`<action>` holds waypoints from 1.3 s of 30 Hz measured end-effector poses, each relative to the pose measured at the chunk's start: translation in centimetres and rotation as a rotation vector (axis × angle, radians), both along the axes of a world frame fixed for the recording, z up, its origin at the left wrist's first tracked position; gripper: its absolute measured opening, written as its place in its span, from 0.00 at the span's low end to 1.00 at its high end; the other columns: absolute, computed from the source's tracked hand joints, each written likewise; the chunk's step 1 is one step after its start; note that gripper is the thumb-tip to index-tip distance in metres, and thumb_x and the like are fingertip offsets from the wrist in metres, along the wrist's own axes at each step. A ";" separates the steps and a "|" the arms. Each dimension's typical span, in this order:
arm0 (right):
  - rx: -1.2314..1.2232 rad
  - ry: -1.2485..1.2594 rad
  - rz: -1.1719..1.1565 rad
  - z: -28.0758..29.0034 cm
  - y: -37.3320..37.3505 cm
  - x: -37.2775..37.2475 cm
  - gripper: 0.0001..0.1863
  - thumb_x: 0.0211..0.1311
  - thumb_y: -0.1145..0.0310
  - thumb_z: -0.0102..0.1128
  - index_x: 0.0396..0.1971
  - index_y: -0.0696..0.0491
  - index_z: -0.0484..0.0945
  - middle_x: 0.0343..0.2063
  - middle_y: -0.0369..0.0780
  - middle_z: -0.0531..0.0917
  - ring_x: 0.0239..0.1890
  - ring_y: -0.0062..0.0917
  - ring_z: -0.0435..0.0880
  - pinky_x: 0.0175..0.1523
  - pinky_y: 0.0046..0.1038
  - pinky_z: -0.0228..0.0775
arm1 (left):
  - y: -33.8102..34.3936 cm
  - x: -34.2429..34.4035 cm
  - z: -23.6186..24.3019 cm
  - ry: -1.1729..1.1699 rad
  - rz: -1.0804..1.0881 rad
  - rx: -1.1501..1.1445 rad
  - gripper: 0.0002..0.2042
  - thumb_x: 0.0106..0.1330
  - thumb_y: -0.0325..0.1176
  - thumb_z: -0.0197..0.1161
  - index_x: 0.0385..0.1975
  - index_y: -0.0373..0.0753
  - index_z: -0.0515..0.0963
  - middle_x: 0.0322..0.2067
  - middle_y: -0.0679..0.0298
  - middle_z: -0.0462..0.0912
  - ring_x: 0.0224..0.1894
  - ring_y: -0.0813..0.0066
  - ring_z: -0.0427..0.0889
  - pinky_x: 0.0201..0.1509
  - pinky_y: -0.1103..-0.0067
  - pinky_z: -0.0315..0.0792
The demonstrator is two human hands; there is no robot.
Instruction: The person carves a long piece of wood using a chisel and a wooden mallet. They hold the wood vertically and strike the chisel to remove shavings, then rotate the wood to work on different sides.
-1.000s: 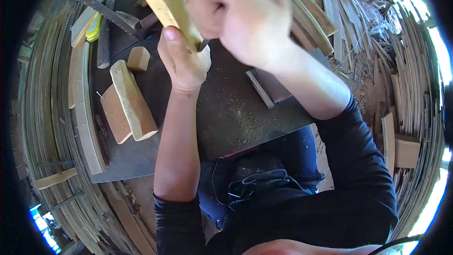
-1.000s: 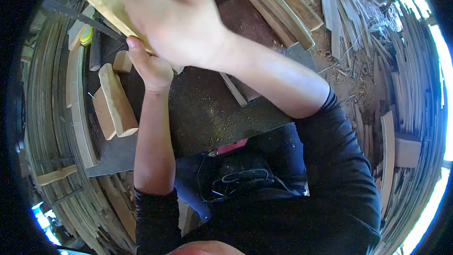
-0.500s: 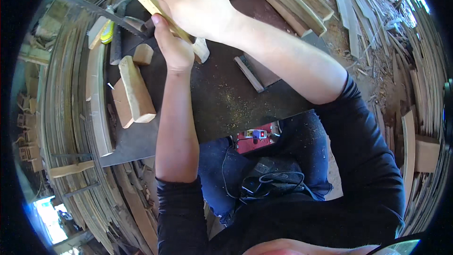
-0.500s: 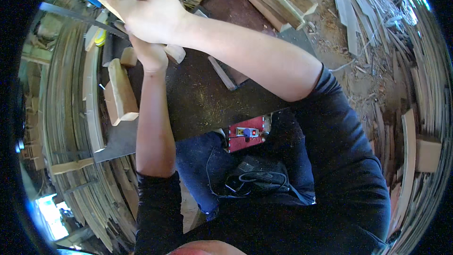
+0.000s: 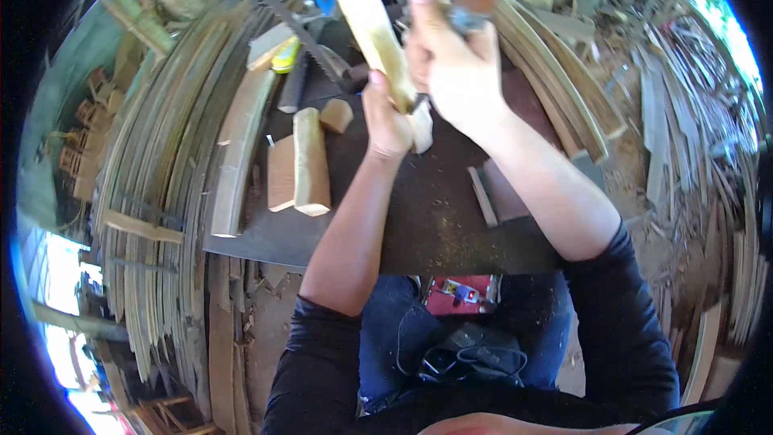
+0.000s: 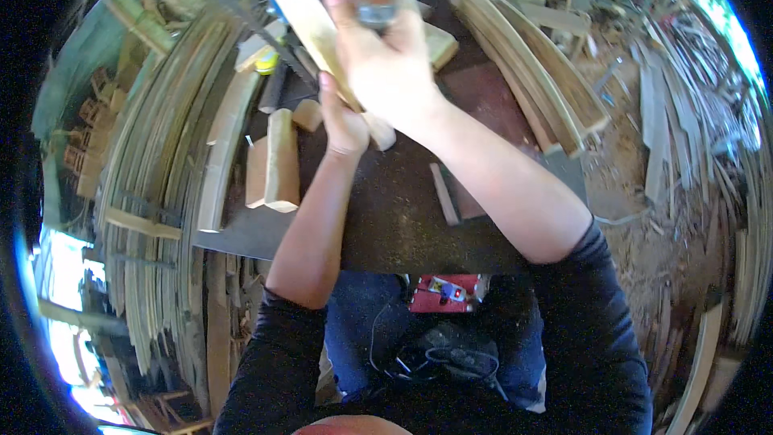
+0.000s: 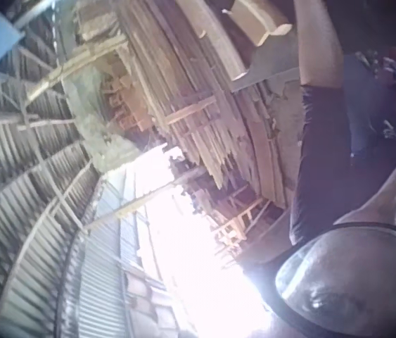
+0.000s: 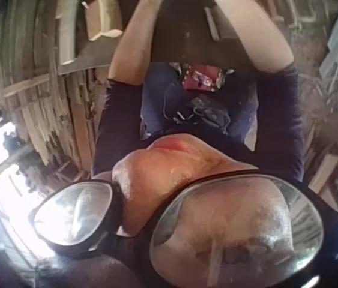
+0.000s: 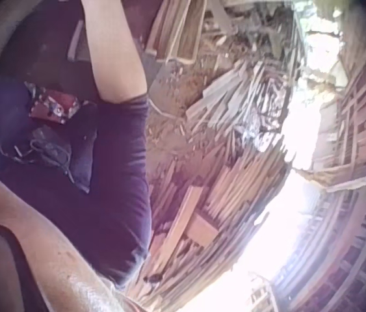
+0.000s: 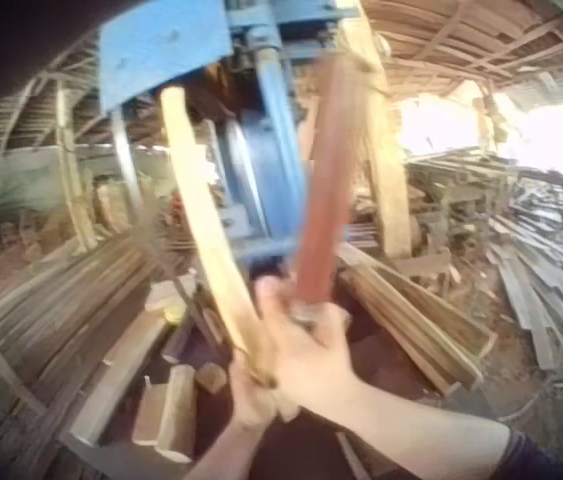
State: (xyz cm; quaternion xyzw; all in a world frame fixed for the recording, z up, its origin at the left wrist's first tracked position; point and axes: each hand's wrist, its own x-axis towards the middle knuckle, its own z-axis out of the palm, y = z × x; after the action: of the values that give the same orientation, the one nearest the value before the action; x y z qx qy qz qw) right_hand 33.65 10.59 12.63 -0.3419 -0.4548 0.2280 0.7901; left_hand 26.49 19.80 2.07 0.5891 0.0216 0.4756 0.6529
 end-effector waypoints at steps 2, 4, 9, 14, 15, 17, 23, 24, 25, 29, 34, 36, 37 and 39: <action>0.006 0.020 0.036 -0.3 0.4 0.0 0.26 0.70 0.52 0.53 0.12 0.47 0.66 0.07 0.27 0.64 0.08 0.12 0.60 0.14 0.20 0.47 | -0.5 -0.1 0.6 -0.014 -0.058 0.002 0.31 0.75 0.54 0.35 0.65 0.33 0.58 0.62 0.59 0.68 0.64 0.68 0.67 0.69 0.71 0.58; -0.044 -0.032 -0.013 -2.1 1.3 -0.4 0.23 0.71 0.55 0.53 0.14 0.47 0.66 0.07 0.27 0.64 0.08 0.12 0.60 0.14 0.20 0.47 | 0.1 0.5 -0.1 -0.072 0.070 -0.068 0.30 0.75 0.55 0.37 0.53 0.30 0.71 0.44 0.59 0.80 0.43 0.77 0.80 0.46 0.80 0.74; -0.090 0.012 0.030 -3.1 1.8 -1.3 0.23 0.71 0.54 0.54 0.15 0.48 0.65 0.08 0.27 0.65 0.09 0.12 0.61 0.15 0.20 0.47 | 1.5 -1.1 -0.9 0.003 -0.045 -0.068 0.29 0.76 0.54 0.33 0.64 0.36 0.62 0.59 0.59 0.71 0.62 0.69 0.69 0.68 0.71 0.60; -0.050 0.026 0.021 -1.9 1.5 -0.5 0.30 0.72 0.52 0.50 0.09 0.48 0.57 0.06 0.28 0.60 0.08 0.13 0.56 0.15 0.22 0.43 | 0.1 0.5 0.4 -0.112 0.001 -0.209 0.30 0.75 0.56 0.36 0.53 0.32 0.71 0.44 0.60 0.80 0.46 0.76 0.80 0.50 0.78 0.72; -0.074 -0.010 -0.022 -2.6 1.7 -0.5 0.30 0.72 0.52 0.50 0.10 0.48 0.57 0.06 0.29 0.60 0.08 0.13 0.55 0.15 0.22 0.42 | -0.2 0.9 0.8 -0.139 -0.024 -0.270 0.30 0.75 0.55 0.36 0.53 0.32 0.71 0.45 0.60 0.80 0.47 0.76 0.80 0.51 0.78 0.72; -0.101 -0.008 -0.031 -2.8 1.8 -0.5 0.29 0.72 0.52 0.50 0.10 0.48 0.57 0.07 0.29 0.60 0.08 0.13 0.54 0.15 0.22 0.41 | -0.1 0.7 0.8 -0.112 -0.023 -0.272 0.29 0.76 0.55 0.36 0.51 0.33 0.73 0.42 0.62 0.80 0.43 0.77 0.79 0.47 0.78 0.72; -0.018 0.086 -0.037 0.5 0.8 -0.5 0.30 0.71 0.51 0.51 0.09 0.48 0.58 0.07 0.30 0.62 0.08 0.13 0.58 0.15 0.22 0.43 | 0.8 0.6 -0.4 0.026 -0.046 -0.169 0.28 0.75 0.57 0.36 0.42 0.36 0.75 0.30 0.68 0.77 0.31 0.81 0.73 0.34 0.81 0.66; -0.002 0.056 -0.066 -0.2 1.3 -0.3 0.29 0.71 0.51 0.52 0.10 0.48 0.60 0.07 0.30 0.63 0.08 0.14 0.59 0.15 0.21 0.44 | 1.2 0.1 -0.6 0.066 -0.052 -0.162 0.29 0.75 0.57 0.36 0.42 0.36 0.75 0.30 0.68 0.77 0.31 0.81 0.73 0.34 0.81 0.66; -0.071 0.066 -0.108 -0.9 1.6 0.2 0.29 0.70 0.51 0.53 0.09 0.48 0.62 0.07 0.30 0.64 0.08 0.14 0.60 0.15 0.22 0.46 | 1.5 0.5 -1.0 0.100 -0.071 -0.155 0.29 0.75 0.57 0.36 0.42 0.36 0.75 0.30 0.68 0.77 0.31 0.81 0.73 0.34 0.82 0.66; -0.123 0.076 -0.232 -4.9 3.3 0.4 0.27 0.70 0.52 0.53 0.12 0.48 0.64 0.07 0.28 0.65 0.08 0.13 0.61 0.15 0.22 0.48 | 1.1 1.9 -0.9 0.036 -0.059 -0.205 0.28 0.76 0.55 0.33 0.45 0.35 0.74 0.33 0.68 0.77 0.34 0.82 0.74 0.39 0.84 0.67; -0.026 0.082 -0.189 -2.0 3.1 1.1 0.24 0.71 0.54 0.52 0.13 0.46 0.64 0.05 0.29 0.62 0.06 0.14 0.59 0.12 0.23 0.46 | 1.9 1.3 -1.2 0.130 -0.037 -0.217 0.32 0.72 0.62 0.36 0.43 0.36 0.74 0.32 0.66 0.77 0.32 0.79 0.75 0.34 0.80 0.71; -0.001 0.145 -0.149 -0.3 2.8 1.8 0.25 0.70 0.54 0.53 0.12 0.47 0.62 0.05 0.29 0.62 0.06 0.14 0.57 0.13 0.22 0.44 | 1.9 1.2 -0.8 0.187 0.027 -0.188 0.35 0.68 0.68 0.37 0.38 0.36 0.74 0.28 0.64 0.76 0.27 0.76 0.75 0.27 0.78 0.72; 0.013 0.169 -0.118 0.4 2.7 2.0 0.26 0.70 0.54 0.53 0.12 0.47 0.62 0.06 0.29 0.61 0.06 0.14 0.57 0.13 0.22 0.44 | 2.1 1.2 -0.8 0.166 0.007 -0.173 0.36 0.68 0.68 0.36 0.37 0.36 0.74 0.27 0.64 0.75 0.26 0.76 0.75 0.27 0.78 0.71; -0.011 0.155 -0.098 0.8 2.9 2.7 0.26 0.70 0.53 0.54 0.12 0.47 0.62 0.06 0.29 0.61 0.07 0.14 0.57 0.13 0.21 0.44 | 2.8 1.2 -1.0 0.123 -0.035 -0.145 0.36 0.67 0.70 0.35 0.35 0.36 0.73 0.26 0.64 0.74 0.24 0.75 0.75 0.26 0.78 0.71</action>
State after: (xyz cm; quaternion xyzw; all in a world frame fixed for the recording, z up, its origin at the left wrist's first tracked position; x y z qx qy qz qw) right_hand 36.34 13.45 13.41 -0.3495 -0.3738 0.2174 0.8312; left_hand 27.64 22.60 1.09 0.5688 0.0856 0.4240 0.6996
